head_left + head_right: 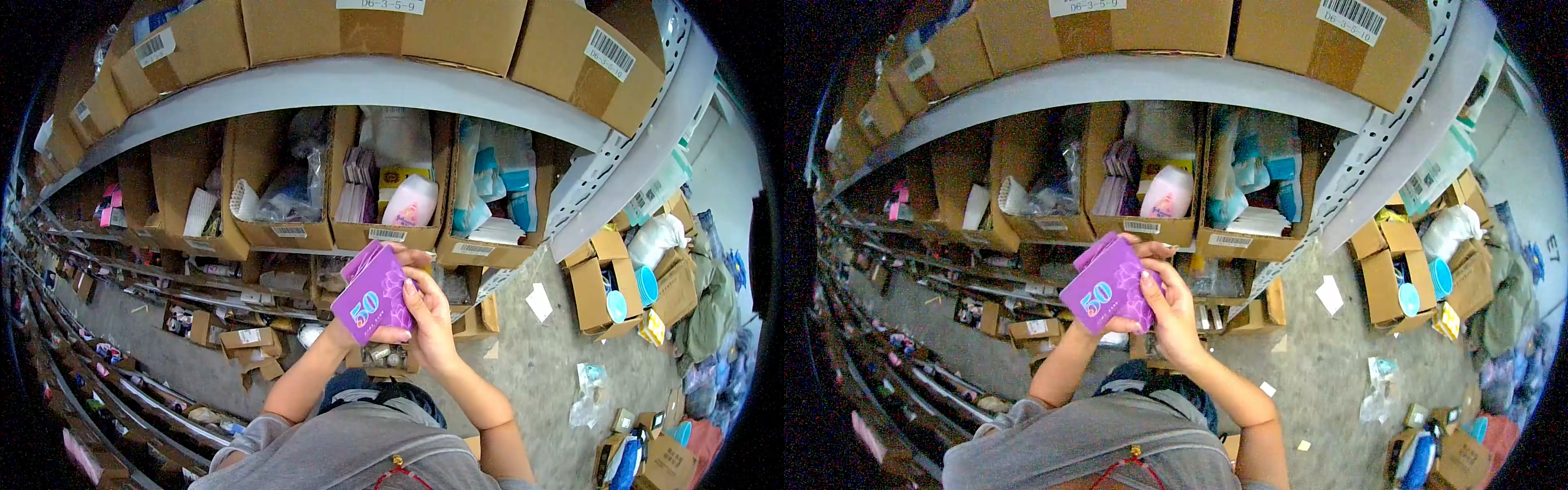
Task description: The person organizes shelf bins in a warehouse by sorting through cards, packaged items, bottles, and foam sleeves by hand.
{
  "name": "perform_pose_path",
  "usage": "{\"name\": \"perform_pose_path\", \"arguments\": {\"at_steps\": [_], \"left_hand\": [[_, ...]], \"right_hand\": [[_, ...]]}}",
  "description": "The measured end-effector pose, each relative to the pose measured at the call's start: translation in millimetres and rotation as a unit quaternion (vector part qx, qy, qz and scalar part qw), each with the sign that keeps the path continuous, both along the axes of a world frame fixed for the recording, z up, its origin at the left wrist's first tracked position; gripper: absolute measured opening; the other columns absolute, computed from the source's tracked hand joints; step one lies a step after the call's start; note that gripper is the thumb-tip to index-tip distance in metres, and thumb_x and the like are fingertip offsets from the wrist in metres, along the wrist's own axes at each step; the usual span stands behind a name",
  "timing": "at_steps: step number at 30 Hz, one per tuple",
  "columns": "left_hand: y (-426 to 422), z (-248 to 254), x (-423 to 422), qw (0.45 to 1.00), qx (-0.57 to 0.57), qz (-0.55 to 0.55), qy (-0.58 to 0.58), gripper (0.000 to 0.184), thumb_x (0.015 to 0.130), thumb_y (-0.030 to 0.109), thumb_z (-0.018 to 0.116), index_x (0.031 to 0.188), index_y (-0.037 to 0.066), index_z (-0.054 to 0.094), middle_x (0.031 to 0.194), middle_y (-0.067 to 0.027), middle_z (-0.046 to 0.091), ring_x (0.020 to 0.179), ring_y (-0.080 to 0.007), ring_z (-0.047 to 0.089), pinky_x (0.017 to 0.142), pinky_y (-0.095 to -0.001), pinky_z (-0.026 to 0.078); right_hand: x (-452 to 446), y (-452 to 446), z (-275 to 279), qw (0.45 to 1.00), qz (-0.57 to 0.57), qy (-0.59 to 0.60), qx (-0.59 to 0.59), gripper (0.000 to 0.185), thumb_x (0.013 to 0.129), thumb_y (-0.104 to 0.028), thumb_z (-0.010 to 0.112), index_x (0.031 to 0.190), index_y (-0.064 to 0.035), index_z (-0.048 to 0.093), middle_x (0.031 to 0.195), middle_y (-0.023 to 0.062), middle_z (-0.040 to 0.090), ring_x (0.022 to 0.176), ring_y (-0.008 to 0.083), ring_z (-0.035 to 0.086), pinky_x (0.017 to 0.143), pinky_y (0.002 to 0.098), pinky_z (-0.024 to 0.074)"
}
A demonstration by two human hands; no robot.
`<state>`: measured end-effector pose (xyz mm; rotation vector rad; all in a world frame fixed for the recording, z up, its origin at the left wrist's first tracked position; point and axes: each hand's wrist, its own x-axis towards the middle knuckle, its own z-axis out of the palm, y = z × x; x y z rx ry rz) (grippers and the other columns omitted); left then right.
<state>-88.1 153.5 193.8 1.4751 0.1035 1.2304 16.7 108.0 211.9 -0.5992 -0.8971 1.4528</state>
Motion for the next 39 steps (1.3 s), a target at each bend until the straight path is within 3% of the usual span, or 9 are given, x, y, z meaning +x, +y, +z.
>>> {"name": "perform_pose_path", "arguments": {"at_steps": [3, 6, 12, 21, 26, 29, 32, 36, 39], "left_hand": [[-6.9, 4.2, -0.9, 0.999, 0.012, 0.035, 0.0, 0.09, 0.054, 0.023, 0.075, 0.125, 0.006, 0.023, 0.12, -0.0116, 0.039, 0.115, -0.0223, 0.034, 0.097, -0.0371, 0.026], [-14.8, 11.7, -4.3, 0.993, -0.119, -0.005, 0.014, 0.093, 0.054, 0.025, 0.076, 0.126, 0.006, 0.02, 0.121, -0.0139, 0.038, 0.115, -0.0242, 0.035, 0.096, -0.0374, 0.028], [-17.9, 20.3, 1.1, 0.989, -0.14, 0.025, -0.025, 0.098, 0.052, 0.032, 0.077, 0.127, 0.006, 0.019, 0.126, -0.0195, 0.031, 0.117, -0.0313, 0.033, 0.097, -0.0413, 0.025], [-9.0, 2.5, -2.4, 0.994, -0.052, 0.091, -0.017, 0.097, 0.048, 0.031, 0.079, 0.124, 0.009, 0.022, 0.129, -0.0195, 0.026, 0.123, -0.0321, 0.021, 0.098, -0.0414, 0.022], [-17.2, 9.2, -2.4, 0.99, -0.099, 0.091, -0.051, 0.089, 0.052, 0.019, 0.076, 0.122, 0.004, 0.024, 0.122, -0.0144, 0.036, 0.118, -0.0253, 0.029, 0.099, -0.0355, 0.018], [-15.8, 14.3, 0.7, 0.986, -0.121, 0.109, -0.035, 0.091, 0.052, 0.031, 0.075, 0.122, 0.003, 0.023, 0.115, -0.0142, 0.042, 0.115, -0.0257, 0.035, 0.096, -0.0368, 0.026], [-9.5, 9.2, -6.5, 0.993, -0.108, 0.026, 0.027, 0.074, 0.056, 0.011, 0.071, 0.117, 0.004, 0.029, 0.108, -0.0135, 0.045, 0.107, -0.0207, 0.041, 0.092, -0.0316, 0.031], [-12.4, 4.4, 1.1, 0.988, -0.102, 0.075, -0.084, 0.06, 0.057, 0.005, 0.069, 0.106, 0.008, 0.033, 0.097, -0.0089, 0.045, 0.095, -0.0167, 0.043, 0.084, -0.0317, 0.035], [-10.8, 3.6, -0.7, 0.988, -0.098, 0.101, -0.063, 0.064, 0.058, 0.006, 0.069, 0.108, 0.008, 0.031, 0.099, -0.0093, 0.046, 0.097, -0.0168, 0.043, 0.084, -0.0306, 0.035]], "right_hand": [[-5.6, -4.5, -5.8, 0.998, 0.0, 0.052, -0.023, 0.028, 0.085, -0.021, 0.048, 0.105, -0.0015, 0.045, 0.097, 0.0042, 0.051, 0.088, 0.0093, 0.048, 0.081, 0.0232, 0.0371], [-7.5, -8.2, -11.8, 0.995, -0.007, 0.089, -0.055, 0.029, 0.086, -0.019, 0.044, 0.108, -0.0009, 0.042, 0.1, 0.0057, 0.051, 0.092, 0.0117, 0.048, 0.081, 0.0253, 0.0381], [-12.6, -12.6, -10.1, 0.979, -0.003, 0.184, -0.081, 0.032, 0.087, -0.021, 0.039, 0.113, -0.0016, 0.04, 0.107, 0.0065, 0.048, 0.1, 0.0149, 0.045, 0.087, 0.0273, 0.0345], [-18.1, -10.8, -11.5, 0.967, 0.015, 0.192, -0.166, 0.035, 0.089, -0.029, 0.035, 0.112, -0.0041, 0.04, 0.11, 0.0061, 0.048, 0.1, 0.0151, 0.046, 0.087, 0.0304, 0.0368], [-16.8, -5.1, -14.0, 0.954, 0.037, 0.228, -0.189, 0.034, 0.088, -0.02, 0.04, 0.118, -0.0038, 0.035, 0.115, 0.0073, 0.043, 0.107, 0.0147, 0.04, 0.092, 0.0301, 0.0313], [-14.0, -5.1, -6.8, 0.968, 0.034, 0.209, -0.137, 0.039, 0.086, -0.014, 0.042, 0.122, -0.0068, 0.029, 0.116, 0.0067, 0.041, 0.109, 0.0163, 0.039, 0.093, 0.031, 0.0309], [-11.3, -4.3, -8.4, 0.971, 0.039, 0.217, -0.096, 0.042, 0.084, -0.008, 0.043, 0.122, -0.0086, 0.027, 0.12, 0.0076, 0.036, 0.111, 0.0187, 0.037, 0.094, 0.0324, 0.0304], [-7.3, -4.8, -7.7, 0.973, 0.041, 0.213, -0.079, 0.041, 0.082, -0.006, 0.045, 0.12, -0.0101, 0.031, 0.119, 0.0094, 0.036, 0.111, 0.0202, 0.037, 0.094, 0.0337, 0.0309], [-6.8, -9.0, -13.5, 0.977, 0.032, 0.178, -0.109, 0.044, 0.082, -0.008, 0.046, 0.122, -0.0095, 0.029, 0.119, 0.0101, 0.036, 0.111, 0.0215, 0.038, 0.093, 0.0346, 0.0325]]}}
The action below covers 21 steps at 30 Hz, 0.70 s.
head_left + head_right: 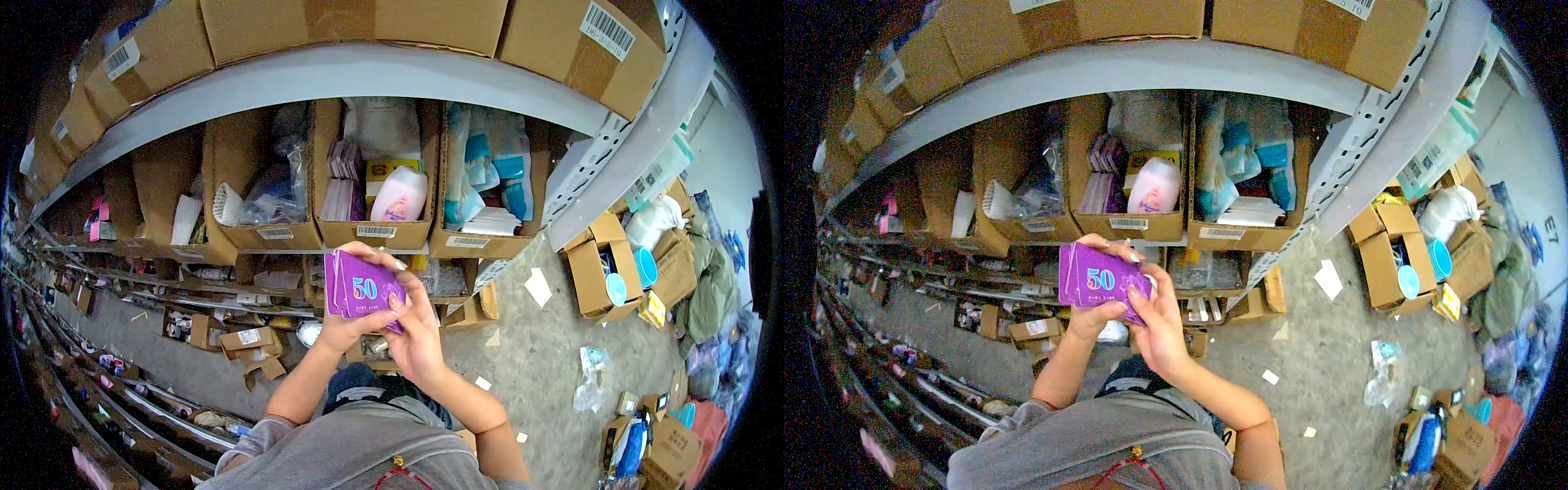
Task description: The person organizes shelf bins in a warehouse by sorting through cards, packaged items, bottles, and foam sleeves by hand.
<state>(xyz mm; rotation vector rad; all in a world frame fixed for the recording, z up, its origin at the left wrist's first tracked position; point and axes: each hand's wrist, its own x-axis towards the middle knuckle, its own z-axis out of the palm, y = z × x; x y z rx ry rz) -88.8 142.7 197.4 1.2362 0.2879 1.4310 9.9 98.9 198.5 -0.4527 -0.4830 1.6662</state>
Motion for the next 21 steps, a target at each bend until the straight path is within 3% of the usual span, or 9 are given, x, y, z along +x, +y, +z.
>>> {"name": "perform_pose_path", "arguments": {"at_steps": [4, 6, 7, 10, 14, 17, 19, 21], "left_hand": [[1.3, 3.3, -4.8, 0.997, -0.027, -0.028, 0.067, 0.069, 0.056, 0.009, 0.072, 0.111, 0.005, 0.032, 0.103, -0.0086, 0.047, 0.097, -0.0162, 0.045, 0.084, -0.029, 0.037], [0.7, -0.8, -3.3, 0.995, 0.002, -0.002, 0.098, 0.067, 0.055, 0.01, 0.074, 0.109, 0.004, 0.035, 0.103, -0.0086, 0.047, 0.098, -0.0171, 0.045, 0.086, -0.0301, 0.036], [-0.2, 2.4, -1.6, 0.991, 0.043, 0.009, 0.128, 0.065, 0.055, 0.011, 0.074, 0.108, 0.004, 0.037, 0.104, -0.0086, 0.047, 0.1, -0.0177, 0.044, 0.087, -0.0305, 0.035], [-2.4, 3.8, 1.6, 0.985, 0.064, 0.022, 0.16, 0.06, 0.056, 0.014, 0.074, 0.105, 0.005, 0.041, 0.104, -0.0093, 0.048, 0.104, -0.0209, 0.043, 0.09, -0.0333, 0.033], [3.0, 7.4, -1.7, 0.938, 0.166, 0.071, 0.297, 0.059, 0.052, 0.018, 0.076, 0.1, 0.005, 0.045, 0.107, -0.0114, 0.049, 0.107, -0.0267, 0.042, 0.091, -0.0367, 0.032], [0.4, 9.1, -0.5, 0.915, 0.191, 0.076, 0.347, 0.06, 0.052, 0.019, 0.077, 0.101, 0.005, 0.045, 0.108, -0.0131, 0.048, 0.103, -0.0273, 0.045, 0.088, -0.0374, 0.035], [-3.9, 11.7, -0.1, 0.937, 0.156, 0.075, 0.304, 0.061, 0.052, 0.019, 0.077, 0.102, 0.005, 0.044, 0.108, -0.0138, 0.048, 0.103, -0.0277, 0.046, 0.088, -0.0373, 0.035], [-6.6, 10.0, -1.6, 0.966, 0.098, 0.065, 0.229, 0.063, 0.051, 0.02, 0.077, 0.103, 0.006, 0.043, 0.106, -0.0138, 0.049, 0.102, -0.0263, 0.046, 0.092, -0.0385, 0.03]], "right_hand": [[0.7, 2.9, 7.3, 0.999, -0.028, 0.006, 0.027, 0.046, 0.082, -0.004, 0.043, 0.124, -0.0112, 0.028, 0.118, 0.0103, 0.038, 0.109, 0.0199, 0.039, 0.089, 0.0336, 0.035], [2.4, 7.1, -2.4, 0.998, 0.014, 0.055, -0.027, 0.039, 0.083, -0.008, 0.04, 0.122, -0.0064, 0.032, 0.119, 0.0098, 0.038, 0.11, 0.0183, 0.039, 0.091, 0.0319, 0.033], [0.1, 10.1, -3.8, 0.998, -0.008, 0.042, -0.038, 0.032, 0.086, -0.017, 0.038, 0.116, -0.0038, 0.038, 0.115, 0.0082, 0.043, 0.106, 0.0169, 0.042, 0.091, 0.031, 0.0331], [4.2, 9.9, -6.0, 0.988, 0.039, 0.132, -0.071, 0.025, 0.088, -0.021, 0.035, 0.108, -0.0082, 0.043, 0.104, 0.0048, 0.05, 0.098, 0.0154, 0.048, 0.086, 0.0303, 0.0372], [3.2, 10.4, -9.2, 0.981, 0.014, 0.155, -0.115, 0.026, 0.09, -0.025, 0.032, 0.103, -0.0077, 0.046, 0.101, 0.0052, 0.052, 0.094, 0.0146, 0.05, 0.085, 0.0295, 0.0384], [8.8, 19.3, -12.1, 0.972, 0.073, 0.174, -0.139, 0.027, 0.089, -0.028, 0.03, 0.097, -0.0094, 0.048, 0.093, 0.0059, 0.055, 0.084, 0.016, 0.054, 0.074, 0.0291, 0.0447], [5.9, 22.6, -1.3, 0.968, 0.074, 0.119, -0.206, 0.027, 0.088, -0.03, 0.031, 0.093, -0.0098, 0.048, 0.084, 0.0051, 0.057, 0.071, 0.0169, 0.056, 0.061, 0.0288, 0.0478], [5.6, 21.8, 4.2, 0.959, 0.115, 0.149, -0.214, 0.027, 0.088, -0.03, 0.031, 0.092, -0.0098, 0.049, 0.083, 0.0047, 0.057, 0.07, 0.0168, 0.056, 0.06, 0.0289, 0.0475]]}}
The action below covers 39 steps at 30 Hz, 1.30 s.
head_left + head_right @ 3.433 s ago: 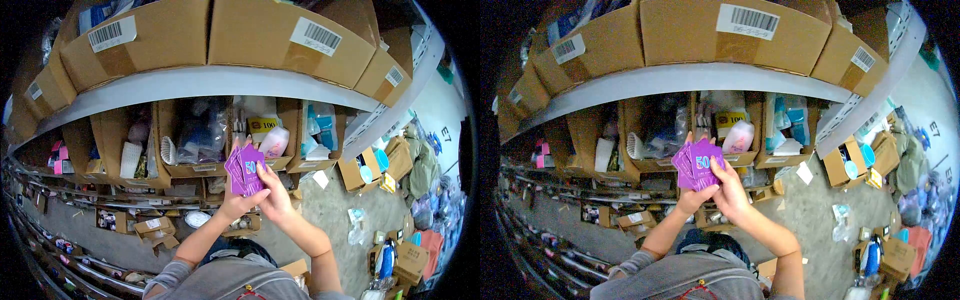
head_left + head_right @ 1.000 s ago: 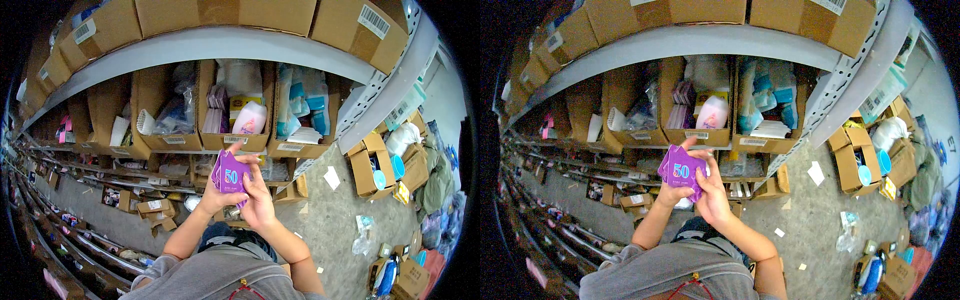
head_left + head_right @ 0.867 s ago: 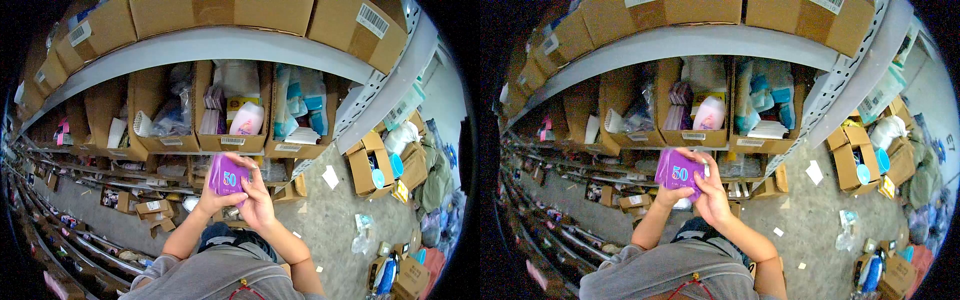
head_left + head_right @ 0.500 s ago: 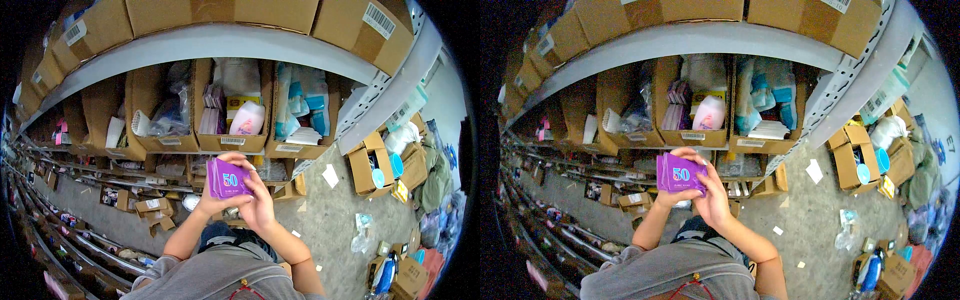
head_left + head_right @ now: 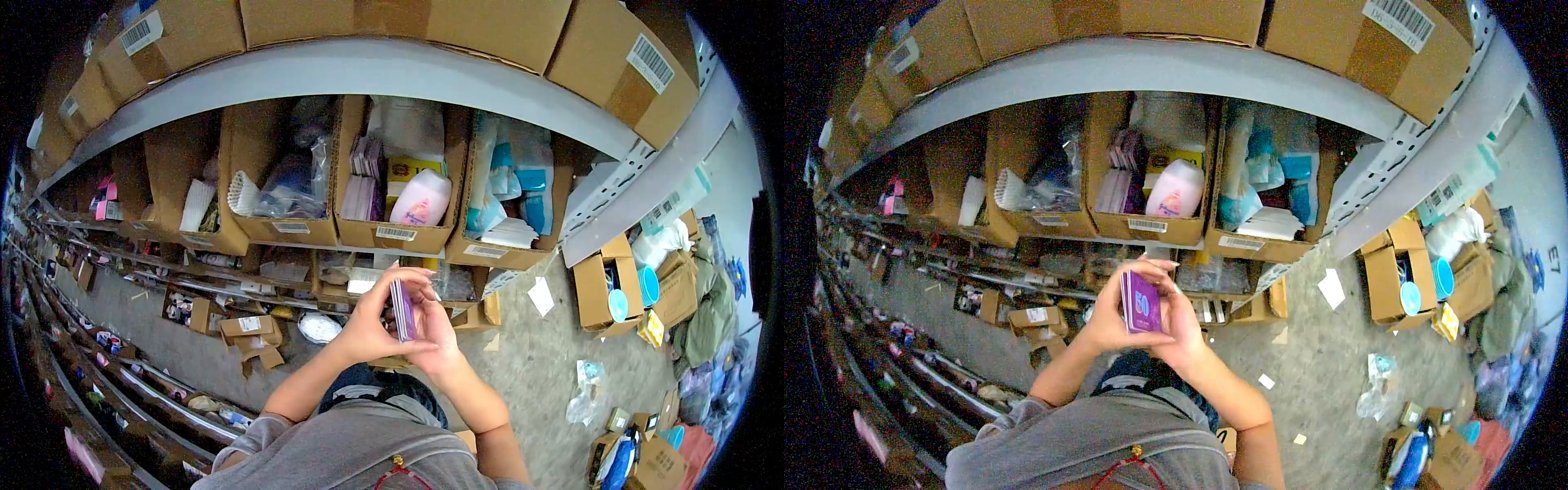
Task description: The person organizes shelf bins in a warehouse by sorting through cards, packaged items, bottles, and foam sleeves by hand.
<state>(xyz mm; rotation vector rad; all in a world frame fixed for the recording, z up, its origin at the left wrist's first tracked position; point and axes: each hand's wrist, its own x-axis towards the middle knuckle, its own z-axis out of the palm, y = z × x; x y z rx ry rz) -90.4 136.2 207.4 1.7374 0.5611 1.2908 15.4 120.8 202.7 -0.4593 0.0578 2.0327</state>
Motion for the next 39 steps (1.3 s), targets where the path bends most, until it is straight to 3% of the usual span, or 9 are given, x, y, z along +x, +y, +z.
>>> {"name": "perform_pose_path", "arguments": {"at_steps": [5, 6, 9, 11, 13, 17, 27, 31, 39], "left_hand": [[1.1, 7.0, -13.1, 0.986, 0.036, 0.061, 0.152, 0.061, 0.052, 0.022, 0.077, 0.102, 0.007, 0.044, 0.103, -0.0106, 0.05, 0.102, -0.0219, 0.047, 0.099, -0.0425, 0.017], [3.6, 1.5, -15.6, 0.993, 0.03, 0.048, 0.099, 0.06, 0.053, 0.022, 0.076, 0.1, 0.007, 0.044, 0.103, -0.0111, 0.05, 0.103, -0.022, 0.047, 0.099, -0.0428, 0.016], [5.0, -0.2, -23.1, 0.998, 0.025, 0.046, 0.026, 0.055, 0.055, 0.02, 0.075, 0.098, 0.008, 0.043, 0.107, -0.0129, 0.049, 0.112, -0.0239, 0.04, 0.1, -0.043, 0.014], [8.3, -0.8, -26.9, 0.977, -0.037, -0.024, -0.208, 0.055, 0.057, 0.016, 0.074, 0.1, 0.01, 0.04, 0.11, -0.0137, 0.048, 0.117, -0.0274, 0.033, 0.1, -0.0414, 0.015], [6.7, 4.4, -32.6, 0.961, -0.102, -0.044, -0.254, 0.056, 0.058, 0.013, 0.073, 0.102, 0.012, 0.037, 0.116, -0.0135, 0.044, 0.121, -0.0297, 0.025, 0.1, -0.0395, 0.016], [7.8, 7.4, -30.9, 0.887, -0.229, -0.09, -0.391, 0.06, 0.058, 0.015, 0.074, 0.105, 0.013, 0.037, 0.126, -0.0142, 0.032, 0.124, -0.027, 0.02, 0.1, -0.0365, 0.019], [8.3, 0.5, -10.5, 0.953, -0.133, -0.001, -0.273, 0.059, 0.054, 0.008, 0.072, 0.102, 0.01, 0.038, 0.135, -0.0149, 0.016, 0.121, -0.0235, 0.024, 0.098, -0.0345, 0.023], [-1.0, 10.6, -2.1, 0.88, -0.301, -0.093, -0.355, 0.065, 0.054, 0.005, 0.074, 0.107, 0.008, 0.037, 0.135, -0.012, 0.017, 0.118, -0.0198, 0.029, 0.094, -0.0318, 0.031], [18.1, -2.5, -24.6, 0.907, -0.249, -0.135, -0.311, 0.094, 0.053, 0.006, 0.074, 0.128, 0.008, 0.018, 0.122, -0.0106, 0.036, 0.113, -0.0225, 0.036, 0.091, -0.0315, 0.033]], "right_hand": [[-6.0, 3.8, -12.5, 0.993, 0.013, 0.062, 0.098, 0.028, 0.089, -0.026, 0.03, 0.101, -0.0077, 0.046, 0.097, 0.0065, 0.054, 0.086, 0.0172, 0.053, 0.075, 0.0296, 0.0443], [-11.6, 3.0, 2.7, 0.993, -0.009, -0.095, 0.073, 0.035, 0.089, -0.03, 0.029, 0.11, -0.0042, 0.042, 0.107, 0.0095, 0.049, 0.098, 0.0181, 0.049, 0.084, 0.0302, 0.0399], [-17.6, -0.5, 7.7, 0.986, -0.016, -0.036, 0.161, 0.045, 0.09, -0.035, 0.026, 0.117, -0.0009, 0.035, 0.112, 0.0119, 0.045, 0.102, 0.0194, 0.047, 0.088, 0.0311, 0.0377], [-26.2, -5.5, 12.4, 0.978, -0.036, -0.046, 0.201, 0.053, 0.086, -0.038, 0.038, 0.121, 0.0009, 0.03, 0.116, 0.0133, 0.042, 0.104, 0.0207, 0.046, 0.088, 0.0311, 0.0382], [-33.0, -11.4, 10.6, 0.864, -0.145, -0.284, 0.39, 0.063, 0.079, -0.032, 0.055, 0.122, 0.0024, 0.026, 0.119, 0.0141, 0.039, 0.106, 0.0221, 0.044, 0.087, 0.0314, 0.0382], [-37.5, -0.4, 4.9, 0.844, -0.189, -0.286, 0.411, 0.06, 0.07, 0.001, 0.061, 0.12, 0.0047, 0.029, 0.126, 0.0151, 0.031, 0.105, 0.0212, 0.044, 0.084, 0.0307, 0.0412], [-48.3, -3.8, 2.9, 0.882, -0.278, -0.244, 0.291, 0.084, 0.065, -0.025, 0.071, 0.127, 0.0018, 0.022, 0.12, 0.0138, 0.04, 0.106, 0.019, 0.044, 0.089, 0.0305, 0.0364], [-41.7, -2.5, -1.3, 0.862, -0.329, -0.25, 0.294, 0.079, 0.065, -0.025, 0.071, 0.125, 0.0015, 0.026, 0.117, 0.0124, 0.042, 0.103, 0.0181, 0.046, 0.087, 0.0306, 0.0383], [2.4, 57.8, 73.4, 0.639, -0.304, -0.531, 0.466, 0.039, 0.066, -0.012, 0.067, 0.1, 0.0, 0.053, 0.099, 0.0103, 0.054, 0.087, 0.0175, 0.053, 0.076, 0.0307, 0.0447]]}}
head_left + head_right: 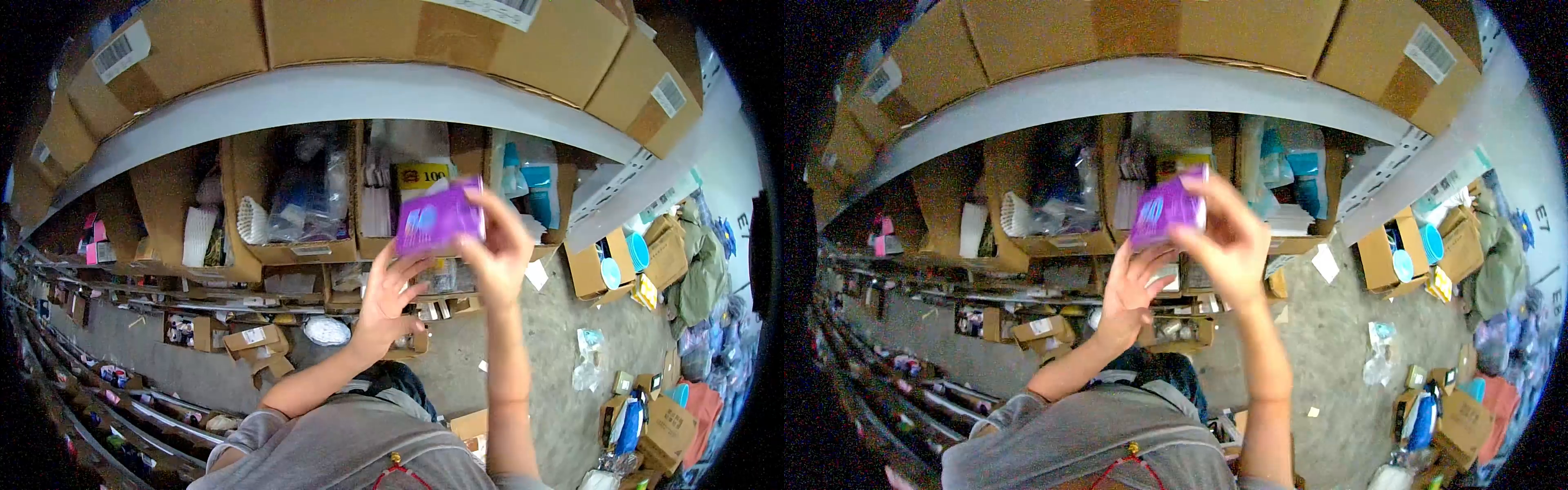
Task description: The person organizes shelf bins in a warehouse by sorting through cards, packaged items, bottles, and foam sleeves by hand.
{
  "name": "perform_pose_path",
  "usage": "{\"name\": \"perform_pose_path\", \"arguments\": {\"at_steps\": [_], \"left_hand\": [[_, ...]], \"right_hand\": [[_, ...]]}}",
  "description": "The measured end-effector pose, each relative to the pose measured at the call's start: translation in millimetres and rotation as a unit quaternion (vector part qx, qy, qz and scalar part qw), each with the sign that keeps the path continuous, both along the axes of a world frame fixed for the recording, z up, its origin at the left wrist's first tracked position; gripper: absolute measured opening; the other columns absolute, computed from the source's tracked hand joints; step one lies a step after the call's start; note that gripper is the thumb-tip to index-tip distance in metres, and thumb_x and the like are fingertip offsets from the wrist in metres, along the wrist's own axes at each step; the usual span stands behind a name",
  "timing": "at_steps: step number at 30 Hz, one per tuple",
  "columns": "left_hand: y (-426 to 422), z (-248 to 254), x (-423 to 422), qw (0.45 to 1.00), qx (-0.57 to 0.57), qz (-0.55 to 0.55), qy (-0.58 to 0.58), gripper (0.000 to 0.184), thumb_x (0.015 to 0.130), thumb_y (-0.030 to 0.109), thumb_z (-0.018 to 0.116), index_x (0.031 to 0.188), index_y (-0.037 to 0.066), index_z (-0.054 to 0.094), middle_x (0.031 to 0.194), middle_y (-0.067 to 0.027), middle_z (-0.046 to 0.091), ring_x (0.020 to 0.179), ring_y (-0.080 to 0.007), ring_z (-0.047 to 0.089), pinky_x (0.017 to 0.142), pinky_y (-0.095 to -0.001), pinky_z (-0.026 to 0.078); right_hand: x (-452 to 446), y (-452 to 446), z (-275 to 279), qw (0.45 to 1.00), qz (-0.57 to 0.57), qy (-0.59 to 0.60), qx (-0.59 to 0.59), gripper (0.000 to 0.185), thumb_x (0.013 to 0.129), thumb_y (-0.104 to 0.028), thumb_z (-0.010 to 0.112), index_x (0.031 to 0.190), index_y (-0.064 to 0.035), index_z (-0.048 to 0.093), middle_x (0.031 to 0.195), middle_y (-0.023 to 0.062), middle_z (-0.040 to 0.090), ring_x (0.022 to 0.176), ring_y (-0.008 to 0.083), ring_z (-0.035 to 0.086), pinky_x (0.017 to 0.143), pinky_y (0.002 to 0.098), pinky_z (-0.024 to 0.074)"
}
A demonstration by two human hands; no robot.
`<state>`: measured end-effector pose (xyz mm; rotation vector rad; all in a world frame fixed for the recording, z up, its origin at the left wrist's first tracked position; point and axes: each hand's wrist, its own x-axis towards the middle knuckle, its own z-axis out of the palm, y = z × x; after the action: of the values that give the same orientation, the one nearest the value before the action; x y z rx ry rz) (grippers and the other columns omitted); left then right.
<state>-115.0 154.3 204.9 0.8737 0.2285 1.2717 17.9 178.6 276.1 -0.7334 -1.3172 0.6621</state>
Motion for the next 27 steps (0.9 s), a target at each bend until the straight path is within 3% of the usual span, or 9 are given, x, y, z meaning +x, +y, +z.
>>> {"name": "perform_pose_path", "arguments": {"at_steps": [4, 6, 8, 10, 13, 20, 22, 24, 27], "left_hand": [[1.5, -0.1, -20.9, 0.997, -0.017, 0.023, 0.076, 0.089, 0.06, 0.019, 0.073, 0.127, 0.005, 0.017, 0.113, -0.014, 0.042, 0.107, -0.0265, 0.042, 0.088, -0.0347, 0.036], [0.7, -1.0, -30.3, 0.995, -0.046, 0.012, 0.084, 0.084, 0.063, 0.022, 0.07, 0.126, 0.004, 0.019, 0.111, -0.0144, 0.043, 0.104, -0.0258, 0.044, 0.086, -0.0332, 0.038], [1.3, -0.8, -40.2, 0.996, -0.044, 0.024, 0.08, 0.081, 0.064, 0.022, 0.069, 0.126, 0.003, 0.02, 0.109, -0.0143, 0.044, 0.102, -0.0252, 0.045, 0.085, -0.0328, 0.039], [2.4, -1.8, -49.0, 0.996, -0.043, 0.036, 0.075, 0.078, 0.066, 0.022, 0.068, 0.125, 0.003, 0.021, 0.107, -0.0142, 0.045, 0.1, -0.0245, 0.047, 0.084, -0.0324, 0.04], [3.9, -7.6, -57.1, 0.994, -0.052, 0.054, 0.077, 0.073, 0.069, 0.02, 0.066, 0.124, 0.002, 0.022, 0.103, -0.0134, 0.047, 0.096, -0.0234, 0.048, 0.082, -0.0327, 0.04], [5.1, -10.9, -68.8, 0.996, -0.059, 0.011, 0.063, 0.066, 0.072, 0.018, 0.062, 0.123, 0.002, 0.024, 0.098, -0.0109, 0.048, 0.088, -0.0212, 0.051, 0.08, -0.0322, 0.041], [7.3, -11.3, -72.9, 0.996, -0.063, 0.01, 0.07, 0.065, 0.072, 0.018, 0.062, 0.122, 0.002, 0.024, 0.096, -0.0103, 0.049, 0.086, -0.0207, 0.052, 0.08, -0.0322, 0.041], [9.5, -15.0, -74.4, 0.994, -0.077, 0.026, 0.071, 0.062, 0.073, 0.017, 0.061, 0.122, 0.001, 0.025, 0.091, -0.0094, 0.05, 0.084, -0.0198, 0.052, 0.078, -0.0321, 0.042], [10.0, -19.3, -70.8, 0.995, -0.075, 0.001, 0.062, 0.06, 0.074, 0.018, 0.06, 0.121, 0.001, 0.026, 0.089, -0.009, 0.051, 0.083, -0.0189, 0.052, 0.076, -0.0311, 0.042]], "right_hand": [[-1.0, 71.8, 22.6, 0.927, -0.069, -0.366, 0.034, 0.042, 0.066, -0.015, 0.067, 0.098, 0.0044, 0.051, 0.098, 0.0178, 0.054, 0.081, 0.0221, 0.058, 0.067, 0.0315, 0.0478], [-6.4, 96.6, 22.6, 0.888, -0.097, -0.434, -0.113, 0.047, 0.067, -0.019, 0.066, 0.103, 0.0042, 0.047, 0.099, 0.0224, 0.052, 0.084, 0.0304, 0.056, 0.071, 0.0336, 0.0457], [1.0, 129.6, -1.3, 0.851, -0.117, -0.512, -0.015, 0.046, 0.069, -0.028, 0.063, 0.096, 0.0065, 0.05, 0.076, 0.0259, 0.055, 0.075, 0.0397, 0.054, 0.069, 0.0412, 0.0422], [0.6, 138.4, -2.8, 0.851, -0.09, -0.517, -0.01, 0.051, 0.07, -0.031, 0.062, 0.102, 0.0076, 0.047, 0.085, 0.0275, 0.054, 0.083, 0.0397, 0.052, 0.075, 0.0407, 0.0411], [3.0, 149.8, -8.1, 0.812, -0.015, -0.561, -0.161, 0.073, 0.067, -0.021, 0.065, 0.126, -0.0036, 0.026, 0.126, 0.02, 0.032, 0.115, 0.033, 0.033, 0.095, 0.0346, 0.0273], [-5.0, 154.9, -1.0, 0.758, 0.008, -0.601, -0.253, 0.07, 0.069, -0.028, 0.062, 0.124, -0.0016, 0.028, 0.125, 0.0219, 0.034, 0.114, 0.0345, 0.034, 0.095, 0.0332, 0.0279], [-5.2, 146.2, -1.6, 0.744, -0.068, -0.647, -0.151, 0.056, 0.074, -0.042, 0.052, 0.105, 0.0048, 0.048, 0.096, 0.0273, 0.052, 0.094, 0.0374, 0.05, 0.083, 0.0377, 0.039], [-2.9, 157.5, -7.7, 0.721, -0.044, -0.655, -0.221, 0.056, 0.073, -0.04, 0.054, 0.108, 0.0016, 0.047, 0.1, 0.025, 0.052, 0.096, 0.0364, 0.049, 0.084, 0.0373, 0.0384], [-3.8, 149.4, -5.5, 0.805, 0.011, -0.585, -0.101, 0.057, 0.071, -0.036, 0.057, 0.113, -0.0005, 0.043, 0.109, 0.0235, 0.048, 0.1, 0.0356, 0.047, 0.085, 0.0376, 0.037]]}}
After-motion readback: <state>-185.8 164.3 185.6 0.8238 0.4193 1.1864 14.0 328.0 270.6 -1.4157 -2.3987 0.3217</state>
